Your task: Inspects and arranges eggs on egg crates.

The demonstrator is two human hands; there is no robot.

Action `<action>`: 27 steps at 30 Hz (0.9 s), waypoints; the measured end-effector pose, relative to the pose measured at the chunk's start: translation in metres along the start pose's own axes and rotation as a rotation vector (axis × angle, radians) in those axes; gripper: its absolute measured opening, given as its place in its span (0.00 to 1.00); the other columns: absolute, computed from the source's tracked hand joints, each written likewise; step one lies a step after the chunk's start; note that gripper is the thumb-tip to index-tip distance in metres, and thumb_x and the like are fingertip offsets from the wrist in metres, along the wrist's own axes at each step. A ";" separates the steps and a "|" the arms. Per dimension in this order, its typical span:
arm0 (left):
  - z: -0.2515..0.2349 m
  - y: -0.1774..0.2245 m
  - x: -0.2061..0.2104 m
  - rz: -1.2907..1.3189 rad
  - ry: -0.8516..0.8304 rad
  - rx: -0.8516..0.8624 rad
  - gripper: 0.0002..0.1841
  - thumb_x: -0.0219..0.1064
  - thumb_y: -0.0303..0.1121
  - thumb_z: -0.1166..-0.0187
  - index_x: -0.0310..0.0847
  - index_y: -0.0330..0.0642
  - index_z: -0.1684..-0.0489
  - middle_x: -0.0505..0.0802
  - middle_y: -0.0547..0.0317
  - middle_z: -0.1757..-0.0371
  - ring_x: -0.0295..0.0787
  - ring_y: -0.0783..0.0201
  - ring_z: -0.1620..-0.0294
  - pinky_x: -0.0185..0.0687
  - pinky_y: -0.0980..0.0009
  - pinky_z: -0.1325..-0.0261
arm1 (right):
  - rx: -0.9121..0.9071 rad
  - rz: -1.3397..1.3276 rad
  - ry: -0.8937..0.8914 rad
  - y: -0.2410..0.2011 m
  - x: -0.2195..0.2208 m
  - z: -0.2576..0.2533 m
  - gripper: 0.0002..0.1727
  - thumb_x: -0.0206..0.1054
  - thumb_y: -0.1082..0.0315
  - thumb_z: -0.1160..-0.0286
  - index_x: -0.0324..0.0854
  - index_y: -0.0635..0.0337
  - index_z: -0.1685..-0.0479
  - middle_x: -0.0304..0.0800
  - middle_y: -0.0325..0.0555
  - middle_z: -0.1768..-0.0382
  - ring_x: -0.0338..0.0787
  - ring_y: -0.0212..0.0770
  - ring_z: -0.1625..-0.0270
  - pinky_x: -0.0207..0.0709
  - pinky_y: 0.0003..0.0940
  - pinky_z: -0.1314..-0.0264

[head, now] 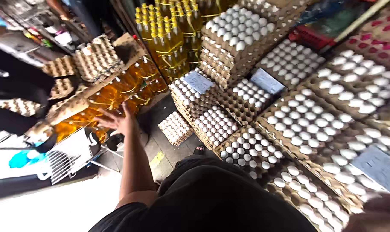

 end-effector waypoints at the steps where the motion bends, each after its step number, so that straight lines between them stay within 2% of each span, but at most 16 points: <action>1: 0.005 -0.008 0.002 -0.052 0.025 -0.008 0.62 0.60 0.77 0.31 0.30 0.50 0.02 0.31 0.32 0.06 0.20 0.30 0.06 0.33 0.24 0.14 | -0.037 0.152 0.001 -0.003 0.006 0.001 0.22 0.41 0.66 0.07 0.78 0.74 0.52 0.76 0.31 0.72 0.73 0.18 0.73 0.72 0.19 0.65; 2: 0.009 -0.012 0.005 -0.100 0.051 0.016 0.65 0.62 0.77 0.34 0.29 0.49 0.02 0.31 0.31 0.06 0.19 0.30 0.06 0.28 0.22 0.16 | -0.096 0.284 0.020 -0.005 0.011 0.001 0.23 0.45 0.66 0.07 0.80 0.78 0.55 0.78 0.37 0.69 0.73 0.17 0.70 0.72 0.18 0.61; 4: 0.018 -0.021 0.015 -0.173 0.059 0.096 0.65 0.62 0.78 0.37 0.33 0.49 0.02 0.32 0.33 0.05 0.18 0.32 0.05 0.17 0.22 0.16 | -0.155 0.447 0.037 -0.005 0.017 0.001 0.26 0.50 0.63 0.05 0.81 0.84 0.54 0.84 0.54 0.64 0.77 0.20 0.61 0.74 0.19 0.50; 5: 0.023 -0.025 0.023 -0.194 0.042 0.121 0.63 0.62 0.77 0.35 0.36 0.48 0.02 0.33 0.32 0.05 0.18 0.32 0.05 0.14 0.22 0.16 | -0.162 0.479 0.046 -0.003 0.018 0.001 0.25 0.51 0.63 0.05 0.81 0.85 0.52 0.85 0.58 0.62 0.80 0.21 0.59 0.75 0.19 0.48; 6: 0.028 -0.030 0.032 -0.219 0.016 0.119 0.61 0.61 0.75 0.33 0.38 0.47 0.02 0.33 0.31 0.05 0.18 0.33 0.05 0.14 0.23 0.16 | -0.147 0.501 0.047 0.000 0.019 0.001 0.24 0.53 0.63 0.06 0.80 0.84 0.51 0.85 0.57 0.62 0.80 0.21 0.59 0.75 0.18 0.48; 9: 0.040 -0.033 0.056 -0.316 -0.037 0.153 0.51 0.49 0.70 0.22 0.43 0.45 0.03 0.39 0.32 0.05 0.23 0.34 0.04 0.17 0.26 0.14 | -0.082 0.584 0.038 0.008 0.020 0.004 0.23 0.56 0.63 0.08 0.78 0.83 0.46 0.81 0.58 0.68 0.73 0.26 0.69 0.73 0.23 0.60; 11: 0.046 -0.031 0.070 -0.341 -0.067 0.187 0.47 0.45 0.68 0.19 0.46 0.46 0.04 0.42 0.33 0.05 0.27 0.34 0.04 0.18 0.25 0.14 | -0.058 0.625 0.018 0.011 0.024 0.006 0.22 0.58 0.62 0.09 0.78 0.81 0.43 0.80 0.56 0.71 0.71 0.29 0.74 0.73 0.27 0.65; 13: 0.049 -0.043 0.082 -0.291 -0.076 0.117 0.45 0.49 0.65 0.17 0.46 0.50 0.03 0.42 0.36 0.04 0.27 0.34 0.04 0.21 0.23 0.15 | -0.037 0.662 -0.017 0.017 0.028 0.009 0.22 0.59 0.61 0.09 0.79 0.80 0.43 0.80 0.57 0.73 0.73 0.35 0.75 0.75 0.33 0.66; 15: 0.052 -0.061 0.090 -0.203 -0.101 -0.063 0.45 0.55 0.60 0.17 0.38 0.52 0.02 0.34 0.35 0.04 0.23 0.31 0.05 0.27 0.20 0.17 | -0.023 0.721 -0.079 0.022 0.034 0.012 0.22 0.59 0.61 0.10 0.82 0.78 0.43 0.87 0.68 0.68 0.84 0.53 0.71 0.81 0.52 0.60; 17: 0.058 -0.073 0.095 -0.170 -0.111 -0.198 0.46 0.56 0.60 0.16 0.35 0.54 0.02 0.33 0.35 0.05 0.25 0.28 0.06 0.37 0.21 0.18 | -0.046 0.787 -0.115 0.025 0.039 0.016 0.22 0.60 0.60 0.10 0.84 0.77 0.45 0.88 0.71 0.67 0.87 0.63 0.69 0.80 0.64 0.59; 20: 0.066 -0.082 0.105 -0.208 -0.121 -0.201 0.42 0.51 0.58 0.13 0.38 0.54 0.02 0.36 0.37 0.04 0.27 0.31 0.05 0.37 0.21 0.17 | -0.045 0.863 -0.152 0.032 0.041 0.023 0.21 0.59 0.60 0.10 0.86 0.73 0.46 0.87 0.70 0.70 0.86 0.68 0.70 0.77 0.70 0.61; 23: 0.078 -0.097 0.116 -0.207 -0.152 -0.256 0.40 0.47 0.58 0.11 0.35 0.55 0.02 0.36 0.34 0.05 0.30 0.29 0.06 0.45 0.22 0.19 | -0.024 0.890 -0.160 0.038 0.042 0.028 0.21 0.59 0.59 0.11 0.87 0.72 0.46 0.88 0.69 0.70 0.87 0.69 0.70 0.77 0.72 0.62; 24: 0.084 -0.096 0.122 -0.227 -0.190 -0.220 0.40 0.47 0.57 0.11 0.36 0.54 0.02 0.36 0.34 0.05 0.31 0.29 0.05 0.46 0.22 0.18 | -0.009 0.895 -0.165 0.039 0.042 0.029 0.21 0.59 0.58 0.10 0.87 0.71 0.45 0.89 0.70 0.69 0.88 0.70 0.69 0.77 0.73 0.62; 25: 0.092 -0.090 0.131 -0.260 -0.246 -0.122 0.40 0.49 0.56 0.11 0.38 0.52 0.02 0.37 0.35 0.04 0.30 0.31 0.05 0.42 0.23 0.17 | 0.004 0.913 -0.167 0.040 0.040 0.031 0.22 0.59 0.57 0.10 0.88 0.69 0.45 0.90 0.70 0.68 0.89 0.70 0.68 0.78 0.73 0.62; 27: 0.113 -0.063 0.154 -0.321 -0.380 0.211 0.39 0.56 0.52 0.13 0.49 0.48 0.04 0.43 0.33 0.05 0.32 0.31 0.05 0.33 0.22 0.15 | 0.017 0.949 -0.166 0.042 0.037 0.034 0.22 0.58 0.55 0.10 0.89 0.67 0.45 0.89 0.66 0.71 0.88 0.67 0.71 0.77 0.71 0.65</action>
Point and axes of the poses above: each hand's wrist, its own z-axis away from the middle knuckle, its own x-axis out of the palm, y = z × x, the point moved 10 cm from there along -z, towards the middle knuckle
